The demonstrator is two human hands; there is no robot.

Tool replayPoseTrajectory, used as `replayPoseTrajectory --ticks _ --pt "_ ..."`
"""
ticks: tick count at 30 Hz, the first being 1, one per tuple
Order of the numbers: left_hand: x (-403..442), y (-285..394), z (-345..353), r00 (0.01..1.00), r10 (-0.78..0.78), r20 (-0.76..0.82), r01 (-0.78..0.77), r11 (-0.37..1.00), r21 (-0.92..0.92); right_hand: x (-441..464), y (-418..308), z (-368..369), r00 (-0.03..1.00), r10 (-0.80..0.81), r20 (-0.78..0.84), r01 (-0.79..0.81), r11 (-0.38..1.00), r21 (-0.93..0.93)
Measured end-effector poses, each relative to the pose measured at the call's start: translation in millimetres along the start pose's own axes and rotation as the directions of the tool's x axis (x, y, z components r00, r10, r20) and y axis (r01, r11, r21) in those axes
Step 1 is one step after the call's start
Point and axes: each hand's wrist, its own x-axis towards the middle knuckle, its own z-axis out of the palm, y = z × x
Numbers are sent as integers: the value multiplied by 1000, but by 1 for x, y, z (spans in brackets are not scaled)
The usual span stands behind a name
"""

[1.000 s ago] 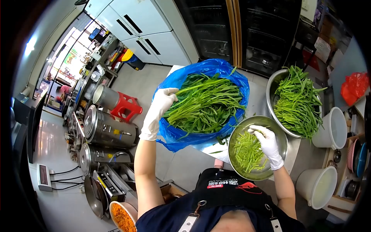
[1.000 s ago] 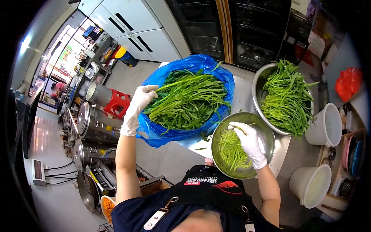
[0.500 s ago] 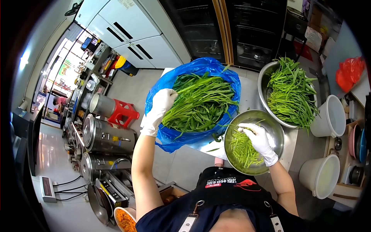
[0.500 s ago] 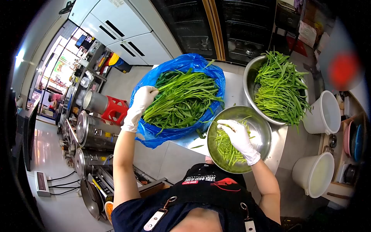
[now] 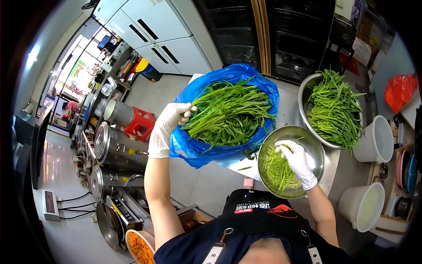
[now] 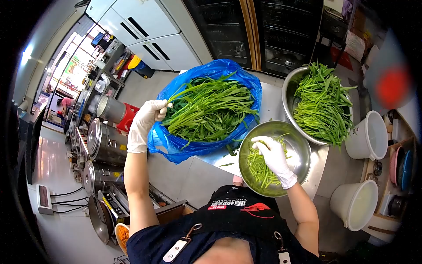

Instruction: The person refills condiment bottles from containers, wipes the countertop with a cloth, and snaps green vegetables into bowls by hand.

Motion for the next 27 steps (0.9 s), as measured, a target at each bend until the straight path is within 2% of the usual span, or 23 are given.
replayPoseTrajectory --ticks 1,2,4,7,8,10,11,14,17,20,21,22,24,25,27 --pt "-3 -2 3 1000 -21 17 22 999 -49 4 -10 2 1000 13 3 -13 998 -61" --pt "-5 -3 7 998 -35 48 37 999 -31 10 -21 7 997 -77 -4 76 991 -108" --pt "-16 -11 27 1000 -7 -17 8 997 71 23 -43 24 967 -255 -8 248 948 -202" --pt "-28 -29 50 1000 0 10 -1 991 134 44 -60 52 853 -522 34 473 742 -475" --pt "-34 -33 59 1000 21 17 -23 988 155 50 -62 62 832 -552 51 465 644 -608" --pt "-40 -42 74 998 70 12 -71 987 145 52 -76 77 892 -441 101 373 590 -716" --pt "-43 -45 79 998 66 -3 -65 986 151 55 -71 84 879 -461 123 389 543 -744" --pt "-49 -51 96 997 65 -40 -57 985 164 58 -59 102 863 -483 146 432 557 -710" --pt "-53 -55 108 994 71 -77 -57 984 170 57 -68 110 906 -398 147 387 633 -670" --pt "-51 -52 105 997 62 -44 -53 984 172 66 -53 112 854 -517 56 478 738 -477" --pt "-49 -47 104 998 48 -28 -43 985 165 70 -53 109 906 -416 76 408 815 -411" --pt "-44 -42 103 1000 27 3 -27 986 163 77 -51 105 922 -377 93 387 881 -272" --pt "-33 -30 102 998 21 55 -33 977 209 90 -54 90 960 -173 221 185 982 -35" --pt "-31 -18 106 997 17 75 -32 979 200 93 -58 82 957 -153 248 149 988 33" --pt "-20 -3 111 994 -2 108 -34 943 330 98 -68 64 942 -17 334 -10 997 77"
